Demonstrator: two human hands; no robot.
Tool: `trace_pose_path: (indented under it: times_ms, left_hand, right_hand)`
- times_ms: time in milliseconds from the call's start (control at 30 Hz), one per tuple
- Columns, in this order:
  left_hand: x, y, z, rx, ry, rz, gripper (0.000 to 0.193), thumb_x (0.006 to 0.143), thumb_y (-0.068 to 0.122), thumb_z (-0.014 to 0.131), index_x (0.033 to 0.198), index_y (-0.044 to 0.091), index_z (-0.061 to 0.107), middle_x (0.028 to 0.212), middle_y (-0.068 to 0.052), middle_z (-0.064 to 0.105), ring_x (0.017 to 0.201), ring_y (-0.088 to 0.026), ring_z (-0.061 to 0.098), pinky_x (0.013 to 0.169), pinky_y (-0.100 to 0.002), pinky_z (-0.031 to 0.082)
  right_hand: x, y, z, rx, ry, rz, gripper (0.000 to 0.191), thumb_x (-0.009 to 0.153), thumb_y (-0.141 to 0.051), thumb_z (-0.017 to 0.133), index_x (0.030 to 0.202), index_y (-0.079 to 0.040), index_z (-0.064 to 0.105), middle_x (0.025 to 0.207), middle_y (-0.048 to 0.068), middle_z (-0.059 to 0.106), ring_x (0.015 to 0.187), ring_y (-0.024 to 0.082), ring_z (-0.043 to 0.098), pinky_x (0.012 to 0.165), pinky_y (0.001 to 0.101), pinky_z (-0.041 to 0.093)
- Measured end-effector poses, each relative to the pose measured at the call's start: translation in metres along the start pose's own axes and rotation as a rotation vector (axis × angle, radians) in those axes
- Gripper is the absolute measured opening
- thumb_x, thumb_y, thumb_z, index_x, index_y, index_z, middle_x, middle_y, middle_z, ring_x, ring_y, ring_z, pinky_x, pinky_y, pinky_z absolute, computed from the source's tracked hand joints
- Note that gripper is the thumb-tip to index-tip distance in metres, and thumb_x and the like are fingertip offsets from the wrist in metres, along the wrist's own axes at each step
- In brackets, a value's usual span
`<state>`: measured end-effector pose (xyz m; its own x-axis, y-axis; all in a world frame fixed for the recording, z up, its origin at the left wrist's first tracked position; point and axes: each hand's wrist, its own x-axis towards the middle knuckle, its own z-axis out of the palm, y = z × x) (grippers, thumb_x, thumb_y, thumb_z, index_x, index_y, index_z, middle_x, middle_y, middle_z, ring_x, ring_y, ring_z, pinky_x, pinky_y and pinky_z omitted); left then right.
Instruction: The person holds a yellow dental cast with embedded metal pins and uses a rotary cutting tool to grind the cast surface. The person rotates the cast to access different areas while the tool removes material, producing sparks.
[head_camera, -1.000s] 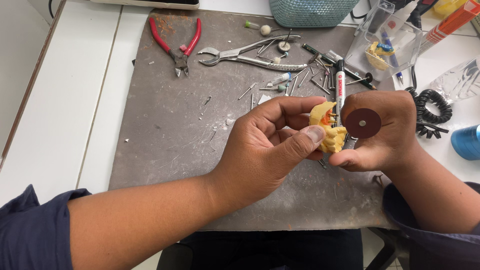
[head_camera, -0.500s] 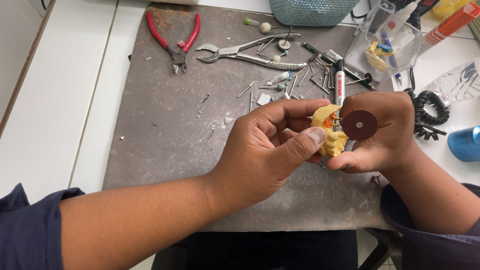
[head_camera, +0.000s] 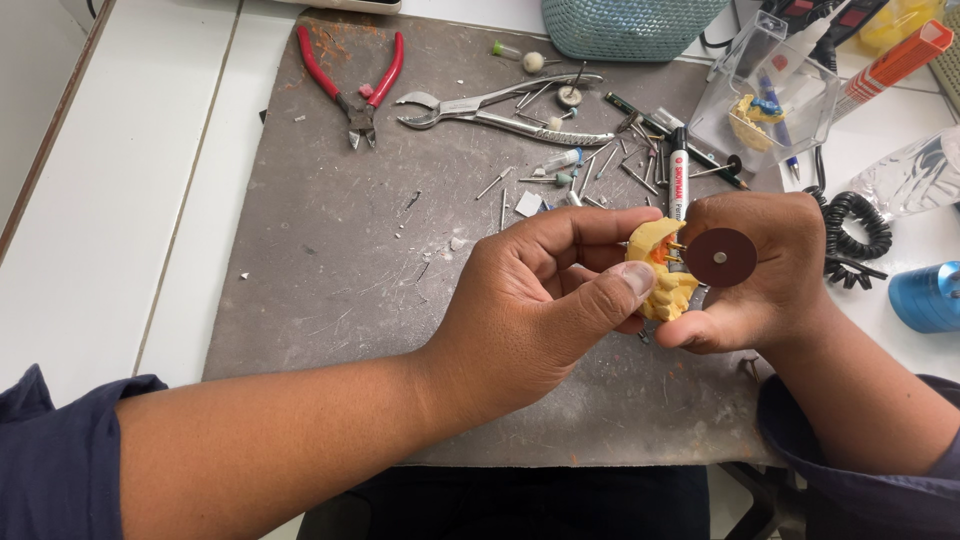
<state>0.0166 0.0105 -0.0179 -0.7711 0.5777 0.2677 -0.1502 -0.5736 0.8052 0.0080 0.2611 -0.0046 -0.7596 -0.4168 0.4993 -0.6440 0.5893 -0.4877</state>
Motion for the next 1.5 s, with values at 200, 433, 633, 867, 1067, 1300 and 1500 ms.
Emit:
trace_pose_path:
  times_ms: [200,433,633,867,1067,1300,1500]
  left_hand:
    - [0.0007,0.0005,0.0,0.003,0.004,-0.008,0.041,0.105,0.012,0.062,0.14,-0.009,0.054,0.124,-0.022,0.067,0.109,-0.02,0.072,0.098,-0.033,0.065]
    - [0.0013,0.0028,0.0007,0.063,0.019,-0.017,0.04,0.104,0.012,0.062,0.138,-0.008,0.055,0.122,-0.021,0.069,0.106,-0.019,0.073,0.095,-0.032,0.066]
    - [0.0014,0.0024,0.0008,0.082,0.022,-0.014,0.041,0.104,0.013,0.063,0.138,-0.008,0.056,0.121,-0.021,0.069,0.105,-0.019,0.074,0.095,-0.031,0.066]
    - [0.0005,0.0016,0.0007,0.047,0.011,-0.004,0.041,0.104,0.013,0.063,0.138,-0.008,0.055,0.122,-0.02,0.069,0.106,-0.017,0.073,0.097,-0.03,0.065]
    - [-0.0003,0.001,0.0007,0.092,0.02,-0.005,0.041,0.104,0.013,0.063,0.139,-0.007,0.056,0.121,-0.019,0.069,0.102,-0.017,0.073,0.093,-0.029,0.066]
    - [0.0005,0.0001,0.0008,0.083,0.025,-0.014,0.042,0.104,0.014,0.064,0.139,-0.006,0.056,0.12,-0.018,0.07,0.101,-0.016,0.073,0.092,-0.029,0.065]
    - [-0.0004,0.0004,0.0005,0.082,0.026,-0.02,0.042,0.104,0.014,0.064,0.139,-0.005,0.056,0.119,-0.017,0.07,0.1,-0.015,0.073,0.091,-0.028,0.065]
  right_hand:
    - [-0.0017,0.0004,0.0002,0.0,-0.001,0.002,0.074,0.065,-0.076,0.077,0.065,-0.007,0.053,0.058,-0.002,0.049,0.046,0.004,0.048,0.042,0.0209,0.032]
    - [-0.0019,0.002,0.0002,-0.01,0.006,-0.002,0.074,0.063,-0.076,0.077,0.064,-0.006,0.052,0.057,-0.002,0.048,0.045,0.004,0.046,0.041,0.021,0.031]
    - [-0.0018,0.0021,0.0011,0.033,0.002,-0.015,0.073,0.067,-0.075,0.078,0.069,-0.006,0.055,0.06,-0.003,0.051,0.048,0.004,0.049,0.043,0.0204,0.034]
    - [-0.002,0.0018,0.0001,0.022,0.003,-0.023,0.073,0.067,-0.075,0.078,0.073,-0.004,0.06,0.062,-0.002,0.054,0.049,0.004,0.051,0.044,0.02,0.036]
    - [-0.0032,0.0026,-0.0003,0.022,0.002,-0.011,0.074,0.066,-0.075,0.078,0.07,-0.005,0.056,0.059,-0.002,0.051,0.048,0.004,0.048,0.043,0.021,0.034]
    - [-0.0053,0.006,-0.0011,0.002,0.0,-0.023,0.075,0.067,-0.076,0.077,0.069,-0.006,0.053,0.057,-0.001,0.05,0.048,0.005,0.047,0.045,0.022,0.033]
    - [-0.0052,0.0028,-0.0003,0.021,0.003,-0.011,0.074,0.071,-0.076,0.077,0.073,-0.004,0.058,0.062,-0.002,0.052,0.05,0.004,0.049,0.045,0.0208,0.035]
